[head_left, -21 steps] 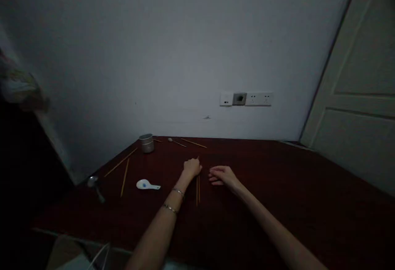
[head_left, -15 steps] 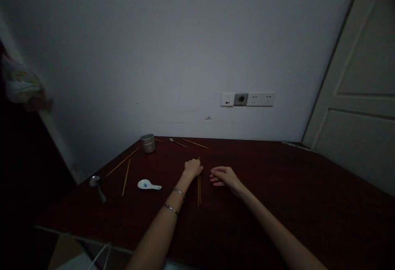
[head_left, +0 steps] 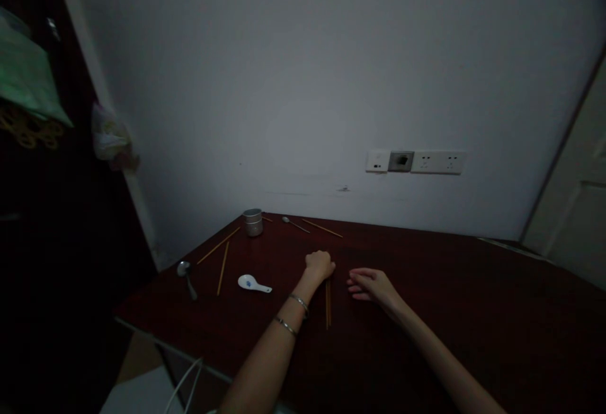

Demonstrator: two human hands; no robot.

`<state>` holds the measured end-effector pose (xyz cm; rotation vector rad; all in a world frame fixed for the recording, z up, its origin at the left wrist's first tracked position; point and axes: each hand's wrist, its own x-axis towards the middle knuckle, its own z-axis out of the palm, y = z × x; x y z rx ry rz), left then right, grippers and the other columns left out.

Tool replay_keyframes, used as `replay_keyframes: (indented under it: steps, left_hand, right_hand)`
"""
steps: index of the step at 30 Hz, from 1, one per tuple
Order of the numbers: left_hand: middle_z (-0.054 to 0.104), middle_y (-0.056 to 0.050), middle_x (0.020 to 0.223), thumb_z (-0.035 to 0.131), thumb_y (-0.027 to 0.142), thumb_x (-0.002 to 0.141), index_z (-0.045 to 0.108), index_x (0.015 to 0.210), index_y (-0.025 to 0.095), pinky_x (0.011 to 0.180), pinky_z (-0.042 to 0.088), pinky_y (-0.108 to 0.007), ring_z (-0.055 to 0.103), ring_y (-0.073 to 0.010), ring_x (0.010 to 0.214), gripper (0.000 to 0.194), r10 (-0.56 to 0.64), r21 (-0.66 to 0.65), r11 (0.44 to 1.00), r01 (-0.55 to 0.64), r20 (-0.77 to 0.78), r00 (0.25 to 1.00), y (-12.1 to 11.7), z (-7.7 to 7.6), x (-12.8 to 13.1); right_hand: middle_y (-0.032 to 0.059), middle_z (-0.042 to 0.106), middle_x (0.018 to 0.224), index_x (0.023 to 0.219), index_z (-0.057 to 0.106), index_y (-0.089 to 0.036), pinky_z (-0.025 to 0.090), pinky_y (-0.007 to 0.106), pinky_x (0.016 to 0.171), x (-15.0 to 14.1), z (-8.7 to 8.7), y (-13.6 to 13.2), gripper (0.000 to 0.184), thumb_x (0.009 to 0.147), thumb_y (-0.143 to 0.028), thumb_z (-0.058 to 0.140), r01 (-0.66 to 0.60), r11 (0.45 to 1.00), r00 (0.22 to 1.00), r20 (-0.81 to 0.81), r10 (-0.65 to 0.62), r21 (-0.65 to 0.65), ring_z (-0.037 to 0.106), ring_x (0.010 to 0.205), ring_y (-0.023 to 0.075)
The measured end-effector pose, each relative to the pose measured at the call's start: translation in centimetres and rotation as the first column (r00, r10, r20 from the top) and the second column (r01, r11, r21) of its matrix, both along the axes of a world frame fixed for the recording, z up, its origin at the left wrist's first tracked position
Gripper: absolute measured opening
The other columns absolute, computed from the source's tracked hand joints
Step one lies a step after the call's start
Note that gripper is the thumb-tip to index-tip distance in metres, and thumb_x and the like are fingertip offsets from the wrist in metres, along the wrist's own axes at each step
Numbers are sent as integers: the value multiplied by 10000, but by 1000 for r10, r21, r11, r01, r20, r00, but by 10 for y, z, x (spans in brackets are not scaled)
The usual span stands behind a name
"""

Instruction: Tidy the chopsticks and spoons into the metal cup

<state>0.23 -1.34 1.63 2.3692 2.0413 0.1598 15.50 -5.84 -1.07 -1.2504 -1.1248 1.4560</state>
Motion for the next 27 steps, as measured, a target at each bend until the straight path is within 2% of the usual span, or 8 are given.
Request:
replay_keyframes:
  steps: [4,9,13,16,18,21,24,27]
  left_hand:
    - [660,-168,917,441,305,783,656,919,110,714,481,-349,619,-272,880,319,-9,125,992,6,23,1000,-15,33,8]
    - [662,-157,842,404,323,812,659,877,129,697,458,-332,622,-246,831,326,-107,368,924,103,-11,994,-48,104,3]
    - [659,-135,796,309,405,859,651,846,138,679,432,-318,614,-219,766,434,-76,520,851,76,-21,997,-65,153,-39]
    - [651,-128,777,211,486,872,636,867,141,687,410,-312,598,-206,754,547,83,636,767,-87,36,996,-57,172,-93]
    - [648,-122,768,206,502,867,633,847,146,672,401,-310,592,-211,745,556,189,658,728,-191,76,979,-42,174,-137]
    - [650,-122,808,277,487,853,632,834,141,670,389,-297,587,-210,761,496,302,601,734,-317,129,945,-13,161,-206]
    - [649,-125,824,407,421,809,636,794,134,654,383,-293,583,-223,775,367,374,456,787,-416,182,909,14,132,-269]
    - [647,-107,819,539,358,731,637,774,130,662,380,-275,575,-214,792,252,348,257,856,-448,356,867,30,96,-317]
  right_hand:
    - [75,656,704,871,560,-107,532,245,520,3,-2,5,209,718,-230,629,16,1000,999,-28,-16,-5,627,548,127]
    - [67,649,671,848,563,-111,525,231,513,-1,8,14,166,719,-199,619,14,1000,1000,-3,-14,20,620,534,120]
    - [43,627,642,850,548,-106,511,214,479,-24,32,22,110,752,-157,554,-82,993,995,61,77,86,606,509,105]
    - [31,614,644,865,541,-105,493,199,447,-60,56,30,126,750,-157,543,-190,969,974,153,166,161,593,490,96]
    - [25,610,662,914,527,-111,476,191,421,-93,70,36,183,735,-145,545,-268,939,950,222,220,217,588,487,96]
    - [28,612,673,930,543,-116,464,192,414,-146,84,44,207,725,-130,517,-386,878,886,378,268,284,585,494,101]
    - [49,635,661,840,605,-127,457,201,437,-197,89,49,159,721,-176,511,-563,760,735,617,282,324,606,529,131]
    - [71,670,719,756,651,-155,481,241,553,-241,88,51,138,687,-229,557,-670,680,531,833,156,300,644,662,185]
